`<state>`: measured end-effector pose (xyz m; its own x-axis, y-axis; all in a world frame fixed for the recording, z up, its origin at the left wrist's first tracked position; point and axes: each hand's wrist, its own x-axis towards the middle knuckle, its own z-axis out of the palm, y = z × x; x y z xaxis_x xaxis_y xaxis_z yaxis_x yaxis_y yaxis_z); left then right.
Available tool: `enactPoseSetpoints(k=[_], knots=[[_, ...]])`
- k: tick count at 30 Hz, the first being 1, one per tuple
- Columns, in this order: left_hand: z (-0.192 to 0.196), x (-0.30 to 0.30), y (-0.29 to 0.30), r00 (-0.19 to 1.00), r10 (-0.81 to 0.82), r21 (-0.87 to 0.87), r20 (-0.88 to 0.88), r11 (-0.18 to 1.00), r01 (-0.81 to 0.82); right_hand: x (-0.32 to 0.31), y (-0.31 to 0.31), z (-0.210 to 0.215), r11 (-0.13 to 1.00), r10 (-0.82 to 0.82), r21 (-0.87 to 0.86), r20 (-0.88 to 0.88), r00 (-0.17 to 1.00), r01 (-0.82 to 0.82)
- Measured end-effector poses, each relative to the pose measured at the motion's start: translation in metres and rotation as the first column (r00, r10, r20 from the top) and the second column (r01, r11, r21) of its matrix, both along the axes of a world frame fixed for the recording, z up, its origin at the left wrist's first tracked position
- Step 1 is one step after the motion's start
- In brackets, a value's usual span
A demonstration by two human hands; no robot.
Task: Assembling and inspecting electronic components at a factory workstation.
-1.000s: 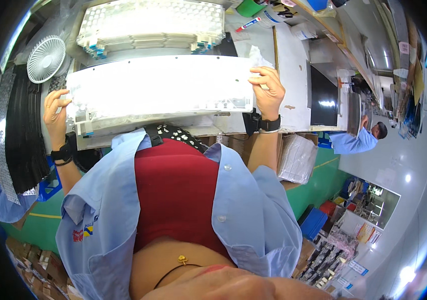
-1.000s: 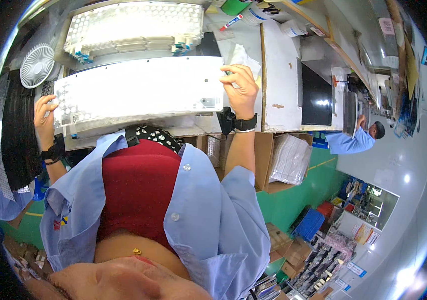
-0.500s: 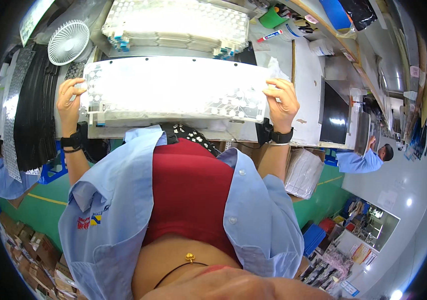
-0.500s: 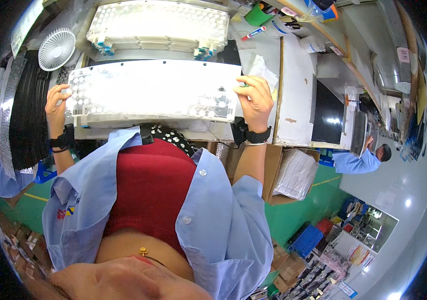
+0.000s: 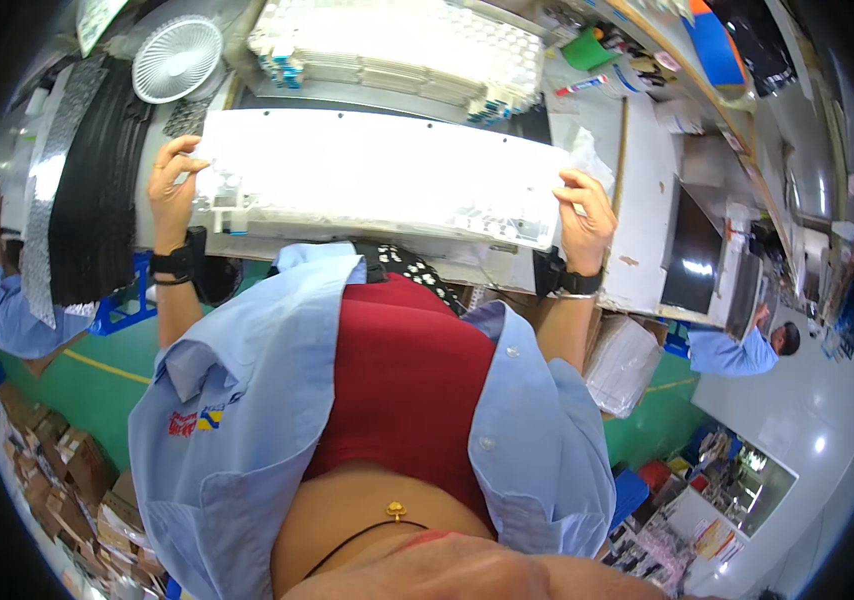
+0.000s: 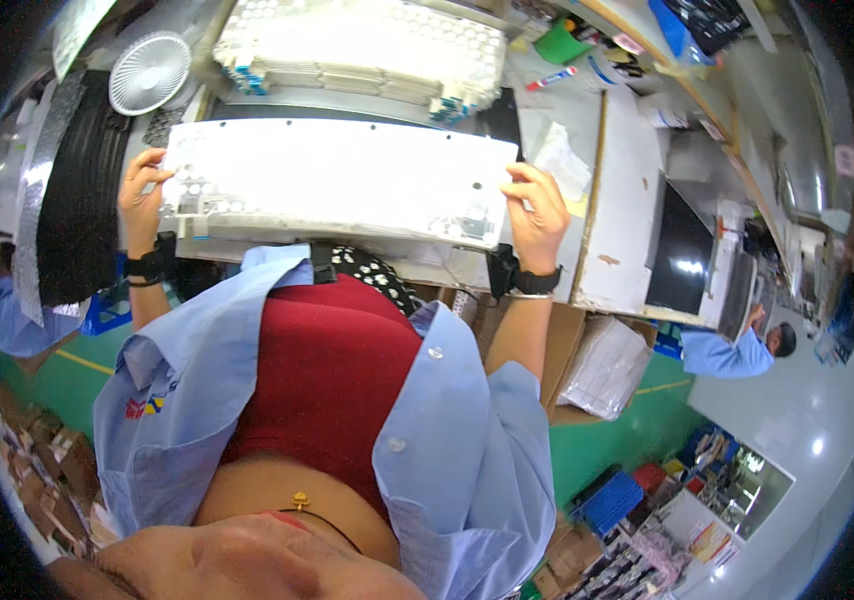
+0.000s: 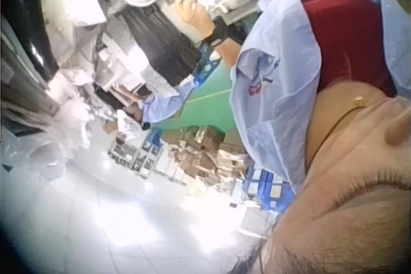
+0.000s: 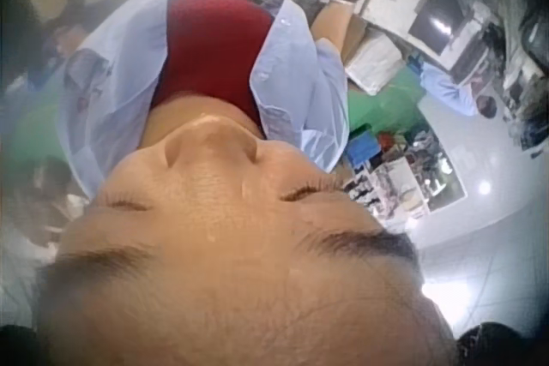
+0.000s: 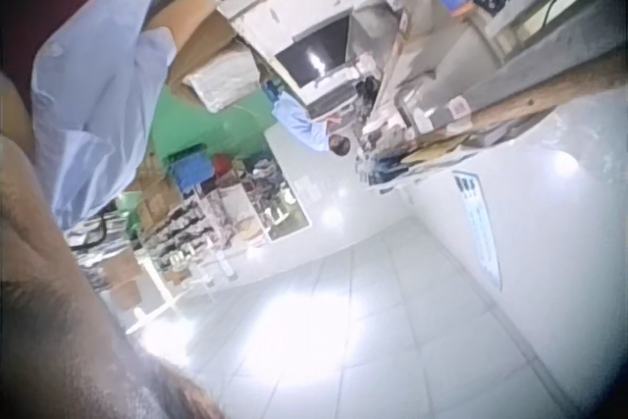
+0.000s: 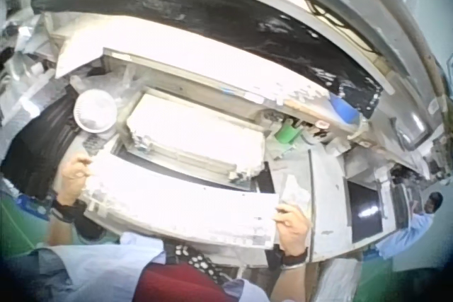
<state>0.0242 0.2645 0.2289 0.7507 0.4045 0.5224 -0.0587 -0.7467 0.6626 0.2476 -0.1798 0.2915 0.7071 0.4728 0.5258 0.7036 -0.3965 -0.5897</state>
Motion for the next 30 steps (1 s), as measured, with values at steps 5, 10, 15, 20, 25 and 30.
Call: enactPoseSetpoints(k=[5, 10, 15, 20, 25, 30], knots=[[0.0, -0.001, -0.004, 1.0, -0.009, -0.037, -0.019, 0.999, 0.008, 0.0, 0.004, -0.012, 0.999, -0.003, 0.035, -0.007, 1.0, 0.004], [-0.011, -0.008, -0.001, 1.0, 0.012, -0.081, -0.029, 0.997, -0.014, 0.0, 0.003, -0.027, 0.999, 0.037, 0.03, -0.127, 0.991, -0.034], [-0.03, -0.012, 0.007, 0.994, -0.05, -0.258, -0.1, 0.966, 0.023, -0.008, 0.007, -0.043, 0.993, 0.075, -0.068, -0.289, 0.954, -0.098], [-0.036, -0.016, 0.013, 0.981, -0.071, -0.37, -0.181, 0.929, -0.001, -0.03, 0.023, -0.061, 0.972, 0.025, -0.23, -0.072, 0.997, -0.041], [-0.013, -0.017, -0.009, 0.951, -0.15, -0.796, -0.272, 0.59, -0.135, -0.055, 0.033, -0.069, 0.887, 0.173, -0.442, 0.042, 0.984, -0.137], [-0.023, -0.016, -0.013, 0.938, -0.112, -0.738, -0.327, 0.651, -0.179, -0.059, 0.025, -0.078, 0.898, 0.147, -0.423, 0.032, 0.989, -0.12]])
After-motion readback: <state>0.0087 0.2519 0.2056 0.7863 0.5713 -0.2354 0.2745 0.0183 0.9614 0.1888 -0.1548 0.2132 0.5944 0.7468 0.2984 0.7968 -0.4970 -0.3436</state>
